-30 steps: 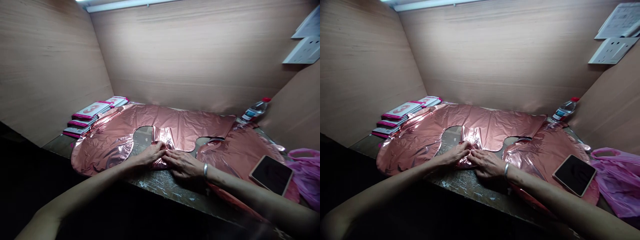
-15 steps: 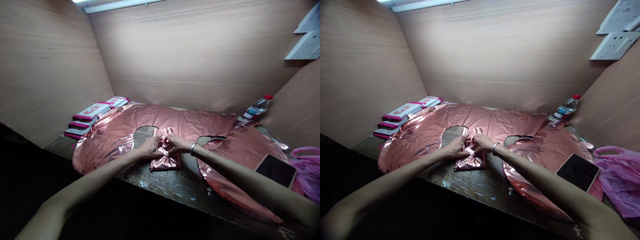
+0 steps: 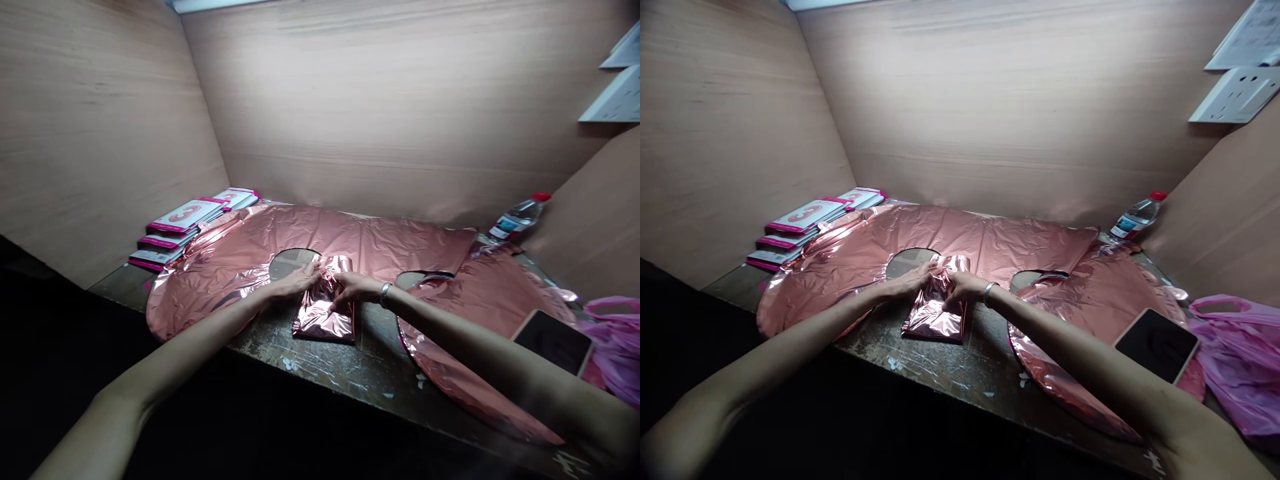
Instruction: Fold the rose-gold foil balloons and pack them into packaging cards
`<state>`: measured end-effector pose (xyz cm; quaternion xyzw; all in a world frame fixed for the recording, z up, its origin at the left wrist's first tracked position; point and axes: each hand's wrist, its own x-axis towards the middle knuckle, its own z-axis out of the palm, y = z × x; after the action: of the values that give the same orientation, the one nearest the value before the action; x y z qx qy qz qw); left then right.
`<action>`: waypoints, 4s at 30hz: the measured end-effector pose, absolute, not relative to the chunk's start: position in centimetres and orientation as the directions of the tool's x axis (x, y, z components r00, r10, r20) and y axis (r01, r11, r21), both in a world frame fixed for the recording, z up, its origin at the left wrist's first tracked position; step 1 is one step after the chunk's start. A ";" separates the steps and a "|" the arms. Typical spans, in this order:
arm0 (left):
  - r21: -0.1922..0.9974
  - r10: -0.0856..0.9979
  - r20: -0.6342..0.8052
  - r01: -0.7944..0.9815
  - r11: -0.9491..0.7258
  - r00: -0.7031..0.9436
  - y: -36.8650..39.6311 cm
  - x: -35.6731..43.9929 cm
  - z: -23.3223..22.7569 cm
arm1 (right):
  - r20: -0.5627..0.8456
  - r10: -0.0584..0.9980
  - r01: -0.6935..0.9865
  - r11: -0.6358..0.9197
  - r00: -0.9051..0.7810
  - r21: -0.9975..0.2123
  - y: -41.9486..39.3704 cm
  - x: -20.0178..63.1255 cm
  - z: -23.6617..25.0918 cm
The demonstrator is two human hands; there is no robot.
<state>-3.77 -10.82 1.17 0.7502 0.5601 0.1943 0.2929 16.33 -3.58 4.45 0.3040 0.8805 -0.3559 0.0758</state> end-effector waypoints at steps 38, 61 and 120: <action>0.809 0.909 0.113 0.494 -0.319 0.401 -18.0 -0.6 3.0 | 0.259 0.105 0.020 0.951 -0.960 -0.310 -18.2 21.8 0.8; 0.887 0.836 -0.099 0.429 -0.172 0.540 -23.3 -4.6 3.4 | 0.108 0.638 0.257 0.452 -0.763 -0.854 -16.7 21.8 1.5; 0.362 0.822 -0.066 0.781 -0.509 0.566 -18.3 -0.3 4.4 | 0.176 0.311 0.240 0.911 -0.934 -0.337 -12.3 22.7 2.6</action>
<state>-0.32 -18.28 4.43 0.8668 0.4623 0.0572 0.1782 22.69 -12.31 2.65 0.1418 0.9708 -0.1570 -0.1134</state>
